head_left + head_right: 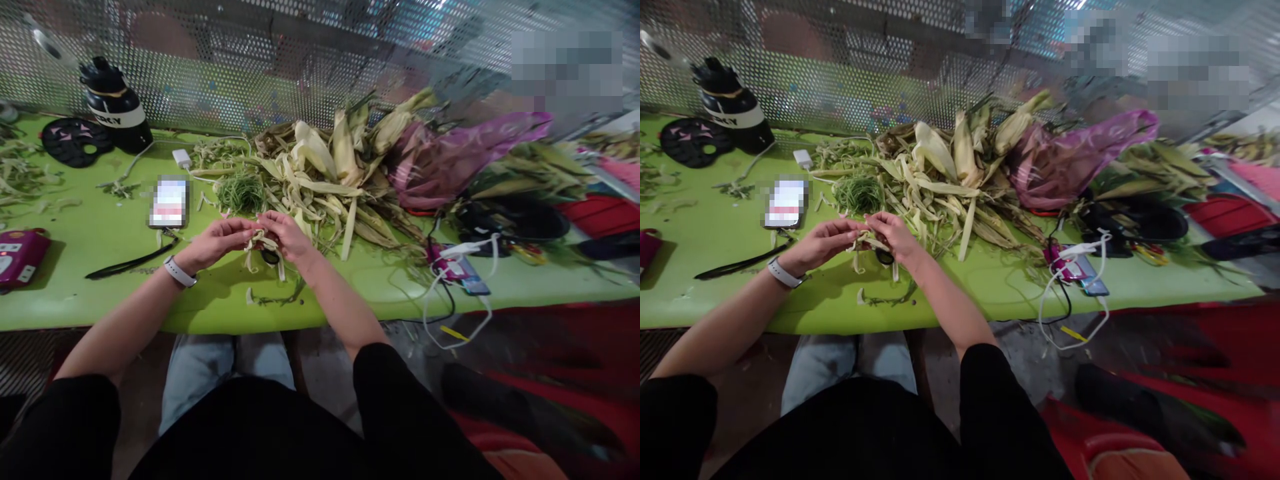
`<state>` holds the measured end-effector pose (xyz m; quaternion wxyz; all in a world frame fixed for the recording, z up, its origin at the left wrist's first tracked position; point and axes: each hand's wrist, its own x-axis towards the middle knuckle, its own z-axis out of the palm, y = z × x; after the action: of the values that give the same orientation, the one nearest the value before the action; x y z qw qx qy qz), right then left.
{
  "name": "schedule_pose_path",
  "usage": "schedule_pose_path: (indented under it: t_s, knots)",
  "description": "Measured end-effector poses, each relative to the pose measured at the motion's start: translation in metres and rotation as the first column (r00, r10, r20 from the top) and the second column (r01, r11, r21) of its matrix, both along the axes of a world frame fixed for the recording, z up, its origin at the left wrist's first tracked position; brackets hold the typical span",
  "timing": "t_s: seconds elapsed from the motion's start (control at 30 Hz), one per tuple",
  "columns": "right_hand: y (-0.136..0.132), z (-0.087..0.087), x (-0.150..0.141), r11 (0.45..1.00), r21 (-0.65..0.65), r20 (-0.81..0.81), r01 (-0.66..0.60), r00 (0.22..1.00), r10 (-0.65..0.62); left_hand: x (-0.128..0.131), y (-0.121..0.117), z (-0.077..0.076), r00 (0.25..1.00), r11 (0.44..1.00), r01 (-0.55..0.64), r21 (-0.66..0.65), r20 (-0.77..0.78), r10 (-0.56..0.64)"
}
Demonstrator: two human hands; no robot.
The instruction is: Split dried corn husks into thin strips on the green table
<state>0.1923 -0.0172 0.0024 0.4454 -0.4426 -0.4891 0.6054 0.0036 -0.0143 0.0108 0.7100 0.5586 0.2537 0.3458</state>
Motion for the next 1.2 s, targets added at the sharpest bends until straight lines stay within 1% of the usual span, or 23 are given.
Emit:
schedule_pose_path:
  t_s: [0.07,0.1,0.33,0.4,0.53,0.6,0.67,0.73,0.83,0.9,0.97,1.03,1.1,1.2]
  knots:
    - [-0.002,0.002,-0.001,0.998,-0.060,-0.084,-0.021,0.996,0.015,-0.001,-0.001,-0.001,0.999,0.999,0.032,-0.017,-0.040,-0.032]
    - [-0.002,0.002,-0.001,0.997,-0.069,-0.105,-0.026,0.994,0.019,-0.001,-0.001,-0.001,0.998,0.998,0.049,-0.025,-0.048,-0.050]
    - [0.002,-0.003,-0.005,0.994,0.061,-0.083,0.086,0.993,-0.080,0.000,-0.005,0.000,0.990,0.990,0.141,-0.011,-0.010,-0.141]
    - [0.004,-0.003,-0.003,0.990,0.086,-0.067,0.115,0.992,-0.109,0.000,-0.004,0.000,0.994,0.994,0.109,0.000,0.022,-0.109]
    - [0.003,0.000,0.003,0.966,0.179,0.052,0.185,0.979,-0.197,0.000,0.002,-0.003,0.992,0.999,-0.041,0.015,0.120,0.039]
    - [0.000,0.003,0.005,0.960,0.231,0.144,0.160,0.970,-0.197,0.001,0.006,-0.004,0.983,0.994,-0.109,0.022,0.148,0.105]
    - [-0.005,0.004,0.005,0.958,0.270,0.216,0.100,0.963,-0.161,0.001,0.008,-0.005,0.977,0.988,-0.152,0.030,0.154,0.146]
    - [-0.008,0.005,0.002,0.940,0.336,0.260,0.060,0.953,-0.154,0.002,0.008,-0.005,0.979,0.987,-0.159,0.039,0.139,0.152]
    - [-0.012,0.005,-0.001,0.873,0.484,0.325,0.052,0.916,-0.234,0.002,0.006,-0.005,0.981,0.985,-0.165,0.053,0.114,0.158]
    - [-0.013,0.006,-0.002,0.834,0.550,0.368,0.046,0.883,-0.292,0.001,0.006,-0.005,0.986,0.987,-0.150,0.059,0.089,0.144]
    - [-0.013,0.006,-0.003,0.821,0.570,0.392,0.042,0.864,-0.317,0.000,0.005,-0.006,0.994,0.994,-0.101,0.043,0.054,0.098]
    - [-0.014,0.007,-0.003,0.820,0.570,0.393,0.046,0.861,-0.322,0.000,0.006,-0.006,0.998,0.998,-0.064,0.023,0.024,0.064]
    - [-0.014,0.007,-0.003,0.818,0.573,0.384,0.053,0.865,-0.324,-0.001,0.006,-0.006,0.998,0.998,-0.063,0.016,0.005,0.063]
    - [-0.014,0.006,-0.003,0.812,0.579,0.344,0.078,0.879,-0.330,-0.001,0.006,-0.005,0.995,0.995,-0.095,0.024,-0.002,0.095]
